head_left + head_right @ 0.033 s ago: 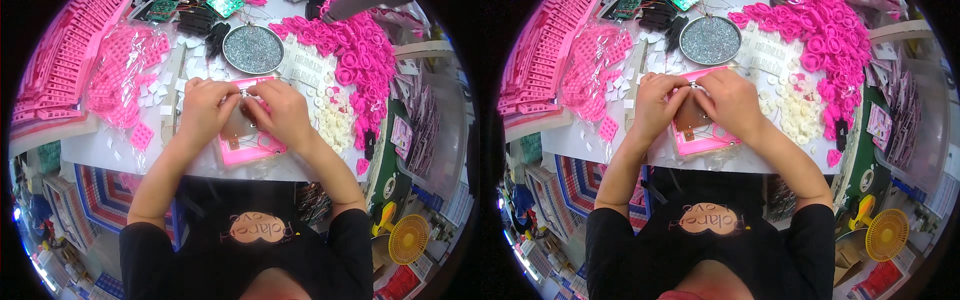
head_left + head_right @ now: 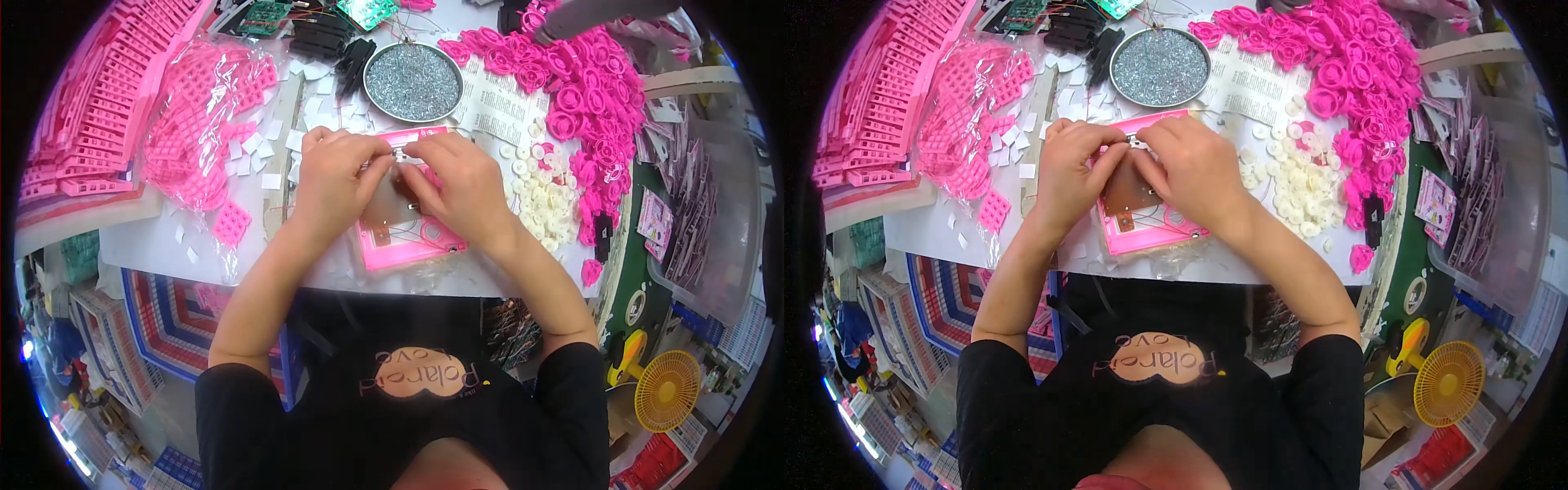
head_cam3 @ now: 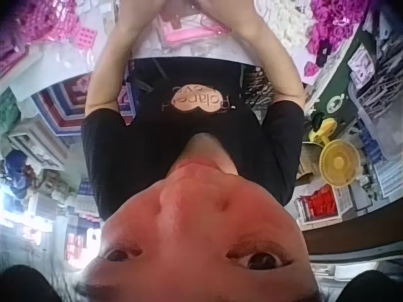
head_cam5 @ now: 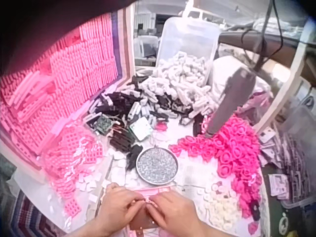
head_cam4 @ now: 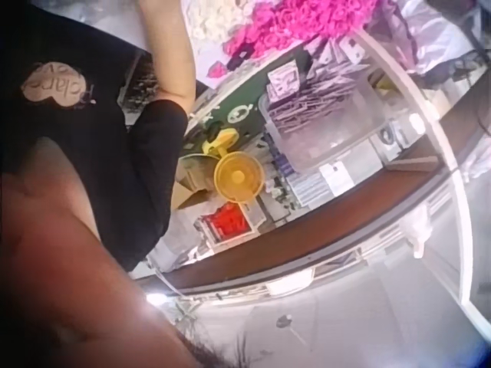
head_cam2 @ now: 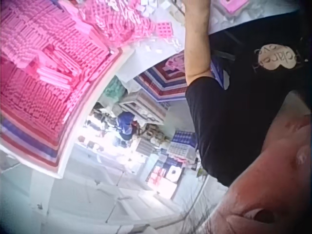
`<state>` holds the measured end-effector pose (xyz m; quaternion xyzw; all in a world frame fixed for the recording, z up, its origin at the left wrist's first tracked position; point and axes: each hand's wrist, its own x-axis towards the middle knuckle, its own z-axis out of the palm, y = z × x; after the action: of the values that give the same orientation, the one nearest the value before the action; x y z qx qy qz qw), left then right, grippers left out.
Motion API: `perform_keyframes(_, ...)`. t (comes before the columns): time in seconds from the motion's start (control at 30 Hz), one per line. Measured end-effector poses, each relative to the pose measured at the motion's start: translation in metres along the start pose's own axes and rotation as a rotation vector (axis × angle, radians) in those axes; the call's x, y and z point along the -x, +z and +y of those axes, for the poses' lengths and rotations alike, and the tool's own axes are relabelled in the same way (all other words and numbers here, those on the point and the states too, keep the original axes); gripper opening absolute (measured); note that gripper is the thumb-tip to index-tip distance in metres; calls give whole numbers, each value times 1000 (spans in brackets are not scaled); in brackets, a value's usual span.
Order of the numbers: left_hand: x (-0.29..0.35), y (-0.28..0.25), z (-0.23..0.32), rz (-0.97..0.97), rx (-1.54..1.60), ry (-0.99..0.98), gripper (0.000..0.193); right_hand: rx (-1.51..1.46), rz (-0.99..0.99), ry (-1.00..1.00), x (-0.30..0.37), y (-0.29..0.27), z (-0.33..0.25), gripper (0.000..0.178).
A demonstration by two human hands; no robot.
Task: Assembling the electronic components and plastic housing of a pink toy piggy bank.
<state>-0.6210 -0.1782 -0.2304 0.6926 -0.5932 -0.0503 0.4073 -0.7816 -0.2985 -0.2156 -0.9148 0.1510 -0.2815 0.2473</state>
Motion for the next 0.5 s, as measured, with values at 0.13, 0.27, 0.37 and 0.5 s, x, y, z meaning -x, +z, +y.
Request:
perform_keyframes(0.13, -1, 0, -3, 2, -65, 124, 9, 47, -44, -1, -1, -7, -5, 16)
perform_keyframes(0.27, 3, 0, -3, -25, -91, 198, 9, -38, -100, -8, -17, -8, 3, 25)
perform_keyframes(0.37, 6, -2, 2, -40, -69, 187, 10, 11, -65, 47, -62, -1, 55, 32)
perform_keyframes(0.5, 6, -7, 7, -39, -3, 101, 8, 748, -103, 39, -167, -13, 195, 39)
